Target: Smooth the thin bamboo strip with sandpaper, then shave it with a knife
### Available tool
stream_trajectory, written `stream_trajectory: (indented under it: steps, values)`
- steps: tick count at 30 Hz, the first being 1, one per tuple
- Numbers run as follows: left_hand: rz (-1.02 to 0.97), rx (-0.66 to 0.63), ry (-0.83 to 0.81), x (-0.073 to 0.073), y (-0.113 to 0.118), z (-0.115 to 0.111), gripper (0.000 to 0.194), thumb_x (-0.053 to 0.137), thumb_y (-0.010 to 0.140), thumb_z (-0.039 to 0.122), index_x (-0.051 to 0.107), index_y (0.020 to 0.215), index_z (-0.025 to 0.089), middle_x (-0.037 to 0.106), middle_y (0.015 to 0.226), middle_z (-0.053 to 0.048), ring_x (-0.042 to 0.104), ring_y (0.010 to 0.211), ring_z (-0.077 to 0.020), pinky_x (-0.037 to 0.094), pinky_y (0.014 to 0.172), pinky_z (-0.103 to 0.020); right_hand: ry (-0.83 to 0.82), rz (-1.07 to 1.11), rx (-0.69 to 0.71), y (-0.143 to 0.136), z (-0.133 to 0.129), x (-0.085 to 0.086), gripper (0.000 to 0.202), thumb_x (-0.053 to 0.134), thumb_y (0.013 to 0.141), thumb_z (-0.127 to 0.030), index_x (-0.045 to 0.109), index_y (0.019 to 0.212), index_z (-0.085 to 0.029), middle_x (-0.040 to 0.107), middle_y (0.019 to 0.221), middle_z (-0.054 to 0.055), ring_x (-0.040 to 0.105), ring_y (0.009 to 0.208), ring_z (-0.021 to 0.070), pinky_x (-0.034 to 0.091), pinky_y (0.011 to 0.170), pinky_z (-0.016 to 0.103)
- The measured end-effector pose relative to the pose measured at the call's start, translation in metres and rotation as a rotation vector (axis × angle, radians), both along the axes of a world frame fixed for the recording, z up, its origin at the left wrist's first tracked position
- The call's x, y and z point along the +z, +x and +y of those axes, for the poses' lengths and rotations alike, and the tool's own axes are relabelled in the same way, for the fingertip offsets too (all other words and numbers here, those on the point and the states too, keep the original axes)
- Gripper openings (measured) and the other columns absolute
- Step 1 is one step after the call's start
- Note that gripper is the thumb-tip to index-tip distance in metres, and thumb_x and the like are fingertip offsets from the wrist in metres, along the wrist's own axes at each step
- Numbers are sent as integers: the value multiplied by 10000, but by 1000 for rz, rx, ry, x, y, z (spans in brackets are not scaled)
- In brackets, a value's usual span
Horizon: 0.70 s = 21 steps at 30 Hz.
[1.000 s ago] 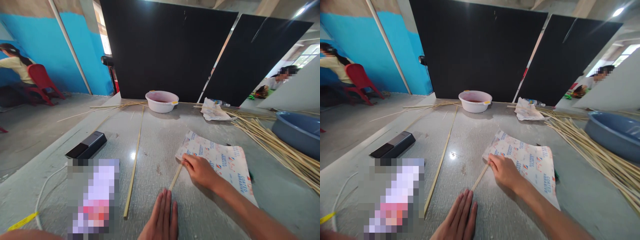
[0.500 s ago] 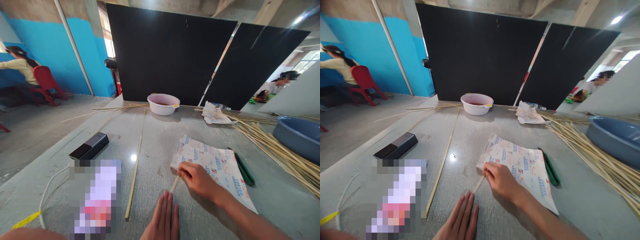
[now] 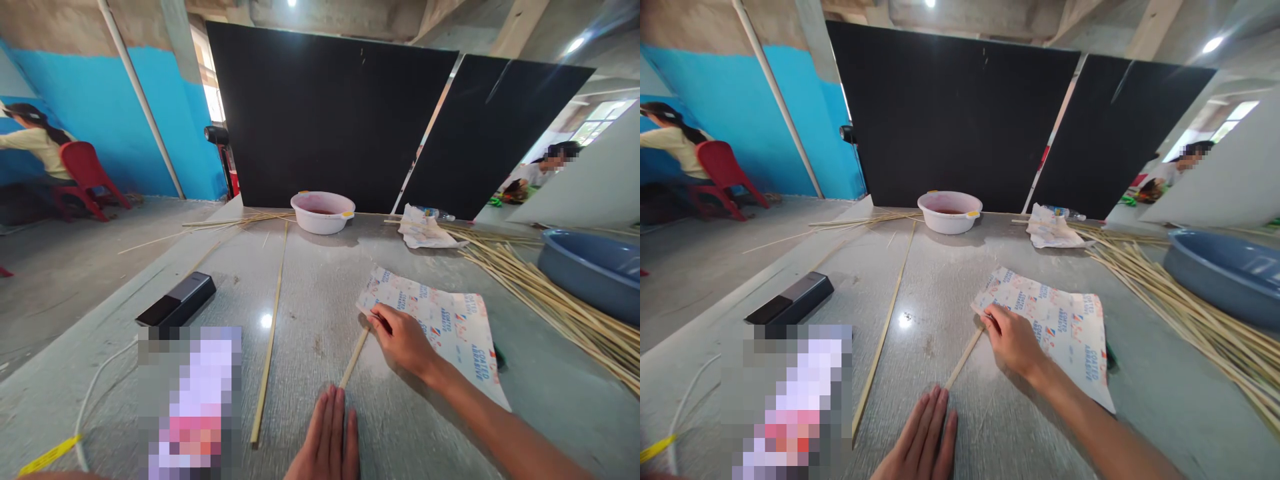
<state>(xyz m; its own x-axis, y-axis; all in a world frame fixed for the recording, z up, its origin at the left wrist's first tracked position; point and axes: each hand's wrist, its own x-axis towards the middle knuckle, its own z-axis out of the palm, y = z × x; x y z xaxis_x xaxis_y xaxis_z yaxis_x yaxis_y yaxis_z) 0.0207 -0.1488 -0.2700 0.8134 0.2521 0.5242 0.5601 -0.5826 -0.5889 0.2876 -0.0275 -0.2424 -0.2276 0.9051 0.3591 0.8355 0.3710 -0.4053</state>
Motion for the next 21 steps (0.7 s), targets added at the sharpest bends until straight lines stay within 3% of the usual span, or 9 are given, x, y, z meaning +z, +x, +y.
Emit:
stream_trajectory:
  steps: [5, 10, 15, 21]
  values:
    - [-2, 9, 2, -1, 2, -1, 333, 508, 1025, 301, 768, 1131, 121, 809, 1151, -152, 776, 1091, -297, 86, 1329, -754, -39, -49, 100, -18, -21, 10, 205, 466, 1073, -253, 555, 890, -242, 677, 805, 31, 629, 710, 208, 374, 678, 327]
    - [16, 18, -13, 2, 0, -2, 325, 512, 1030, 290, 761, 1151, 119, 808, 1149, -146, 777, 1087, -287, 58, 1329, -754, -144, -83, 286, -36, -40, 13, 194, 465, 1050, -208, 534, 870, -235, 679, 797, 19, 607, 677, 175, 354, 649, 310]
    - [-6, 16, -20, 3, 0, -1, 335, 488, 1037, 269, 753, 1155, 103, 816, 1153, -157, 784, 1094, -290, 64, 1341, -736, -112, -78, 142, -25, -28, 13, 199, 452, 1050, -233, 495, 856, -237, 648, 754, 37, 591, 678, 205, 328, 656, 323]
    - [-1, 6, -3, 4, 0, 0, 327, 478, 1030, 242, 747, 1154, 102, 822, 1134, -150, 790, 1082, -283, 66, 1339, -742, -162, -81, 299, -34, -37, 12, 182, 499, 1041, -220, 518, 860, -238, 678, 782, 13, 600, 663, 176, 338, 649, 304]
